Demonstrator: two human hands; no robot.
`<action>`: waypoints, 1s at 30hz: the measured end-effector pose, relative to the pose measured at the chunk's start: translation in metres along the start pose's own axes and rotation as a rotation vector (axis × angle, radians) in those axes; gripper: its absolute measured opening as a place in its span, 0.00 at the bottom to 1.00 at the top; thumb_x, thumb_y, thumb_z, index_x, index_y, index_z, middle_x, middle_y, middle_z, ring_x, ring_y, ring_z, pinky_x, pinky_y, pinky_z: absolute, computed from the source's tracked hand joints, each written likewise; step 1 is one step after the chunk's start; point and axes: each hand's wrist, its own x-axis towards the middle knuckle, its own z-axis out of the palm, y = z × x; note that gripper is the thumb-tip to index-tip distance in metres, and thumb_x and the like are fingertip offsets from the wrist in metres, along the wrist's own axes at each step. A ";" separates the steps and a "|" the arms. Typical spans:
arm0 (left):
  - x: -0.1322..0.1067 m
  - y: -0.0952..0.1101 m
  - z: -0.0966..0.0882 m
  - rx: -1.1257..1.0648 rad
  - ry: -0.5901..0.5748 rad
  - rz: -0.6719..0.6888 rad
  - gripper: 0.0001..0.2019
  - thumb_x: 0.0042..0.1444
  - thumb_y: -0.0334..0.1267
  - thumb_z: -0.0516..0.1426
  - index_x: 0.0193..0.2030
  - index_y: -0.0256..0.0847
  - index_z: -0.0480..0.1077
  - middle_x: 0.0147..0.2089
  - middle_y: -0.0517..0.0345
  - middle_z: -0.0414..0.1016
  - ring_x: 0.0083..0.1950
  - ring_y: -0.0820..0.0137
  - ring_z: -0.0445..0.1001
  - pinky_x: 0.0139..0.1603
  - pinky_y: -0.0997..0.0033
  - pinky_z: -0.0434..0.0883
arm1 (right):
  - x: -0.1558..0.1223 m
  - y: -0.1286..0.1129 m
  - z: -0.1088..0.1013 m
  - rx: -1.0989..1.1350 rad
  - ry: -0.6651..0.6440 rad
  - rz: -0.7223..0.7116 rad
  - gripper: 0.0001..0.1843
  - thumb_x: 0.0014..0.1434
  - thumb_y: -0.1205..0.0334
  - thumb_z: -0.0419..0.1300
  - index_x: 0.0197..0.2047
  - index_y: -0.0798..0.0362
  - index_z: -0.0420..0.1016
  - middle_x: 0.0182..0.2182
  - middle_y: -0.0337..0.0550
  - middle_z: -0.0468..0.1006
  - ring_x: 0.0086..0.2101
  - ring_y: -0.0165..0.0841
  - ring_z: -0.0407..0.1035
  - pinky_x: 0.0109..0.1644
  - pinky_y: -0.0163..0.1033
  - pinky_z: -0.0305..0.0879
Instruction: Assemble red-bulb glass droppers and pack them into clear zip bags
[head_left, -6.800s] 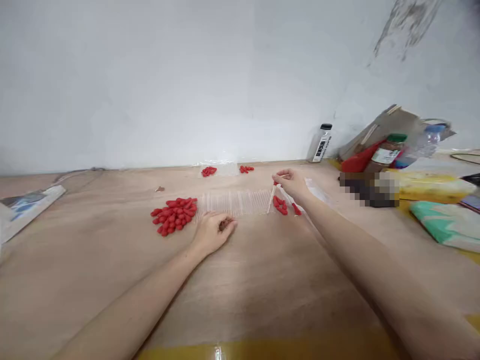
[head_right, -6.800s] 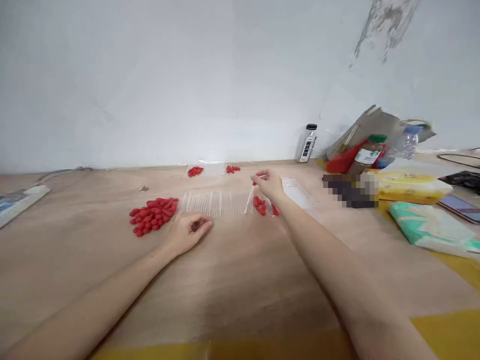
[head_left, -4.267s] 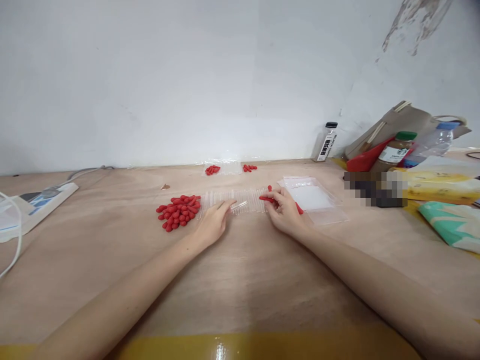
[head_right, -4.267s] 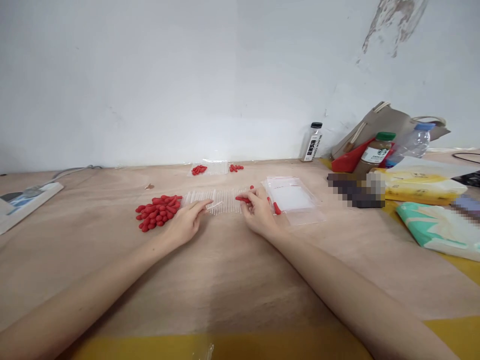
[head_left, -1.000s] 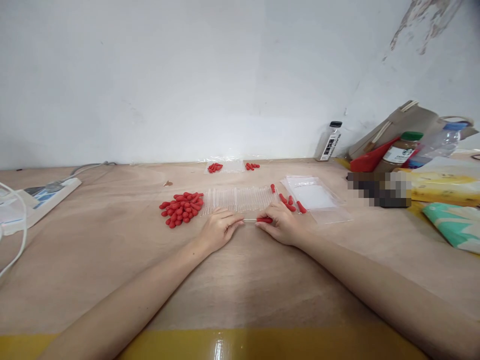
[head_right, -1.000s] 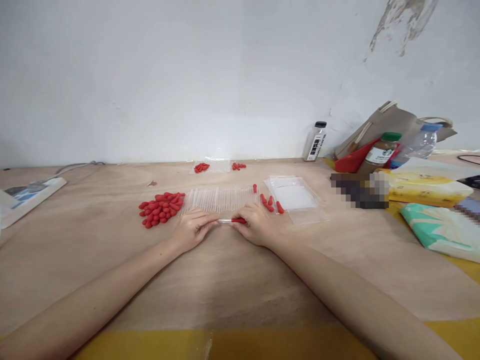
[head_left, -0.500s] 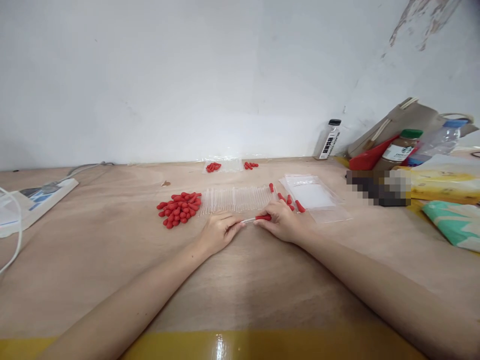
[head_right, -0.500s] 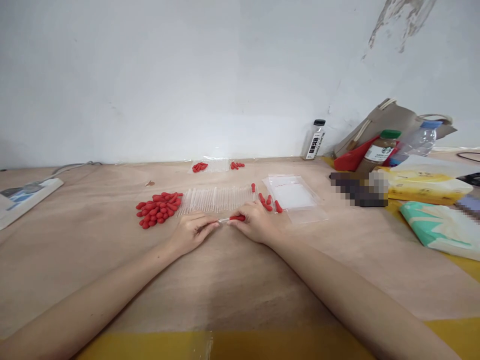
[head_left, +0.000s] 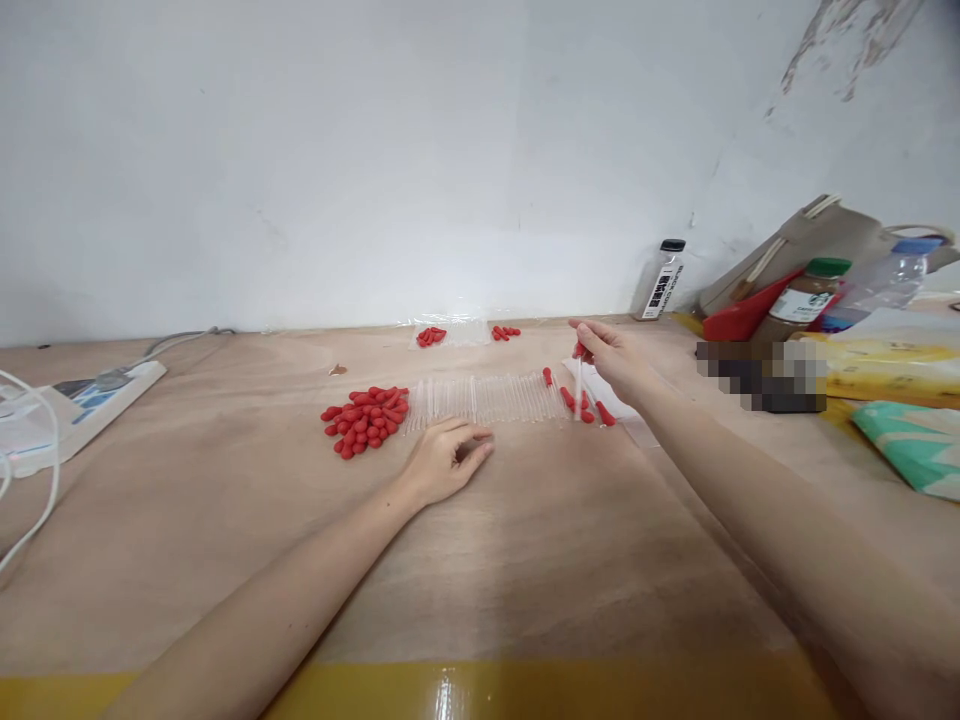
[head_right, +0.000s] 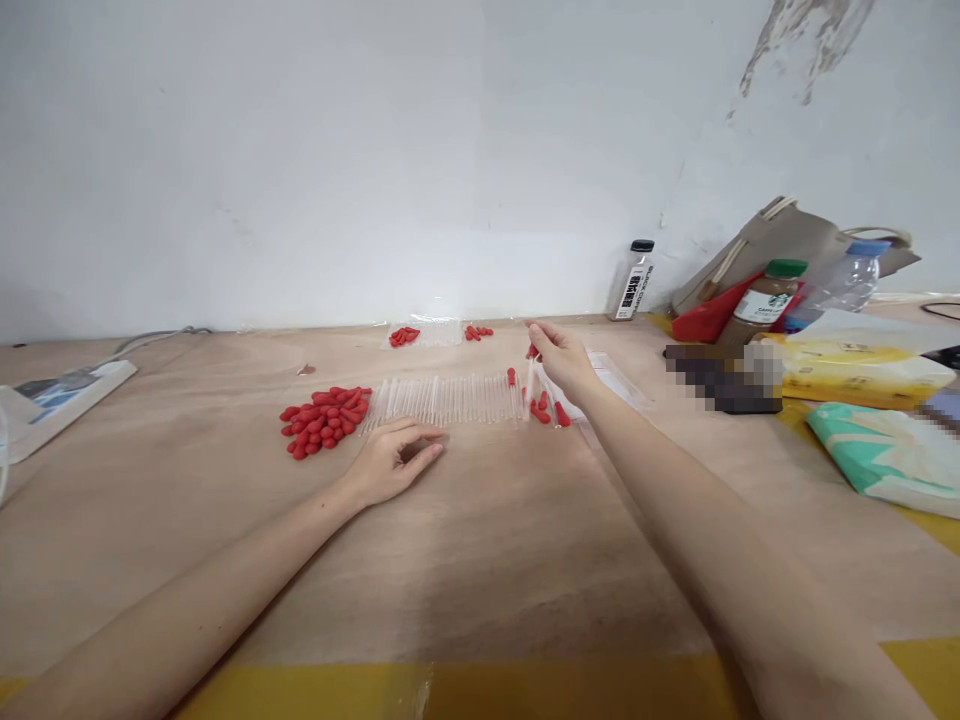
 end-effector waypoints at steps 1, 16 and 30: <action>0.000 -0.001 0.001 0.005 -0.013 0.009 0.10 0.55 0.38 0.53 0.40 0.39 0.72 0.34 0.53 0.75 0.35 0.69 0.71 0.38 0.67 0.68 | 0.008 0.003 -0.001 -0.071 0.011 -0.002 0.19 0.54 0.49 0.52 0.43 0.54 0.68 0.20 0.35 0.68 0.24 0.27 0.64 0.31 0.34 0.60; 0.001 0.002 -0.001 0.010 -0.054 0.041 0.07 0.55 0.34 0.53 0.35 0.40 0.72 0.33 0.57 0.76 0.34 0.69 0.72 0.40 0.65 0.68 | 0.011 0.032 0.056 -0.987 0.032 -0.063 0.12 0.53 0.53 0.52 0.36 0.51 0.69 0.29 0.44 0.76 0.36 0.40 0.68 0.44 0.45 0.53; 0.001 0.001 0.002 0.139 -0.005 -0.037 0.06 0.52 0.36 0.54 0.26 0.38 0.65 0.26 0.58 0.68 0.30 0.70 0.66 0.35 0.67 0.65 | -0.024 0.010 -0.011 -0.993 -0.102 0.063 0.13 0.48 0.50 0.54 0.26 0.50 0.73 0.25 0.41 0.75 0.31 0.35 0.68 0.34 0.38 0.56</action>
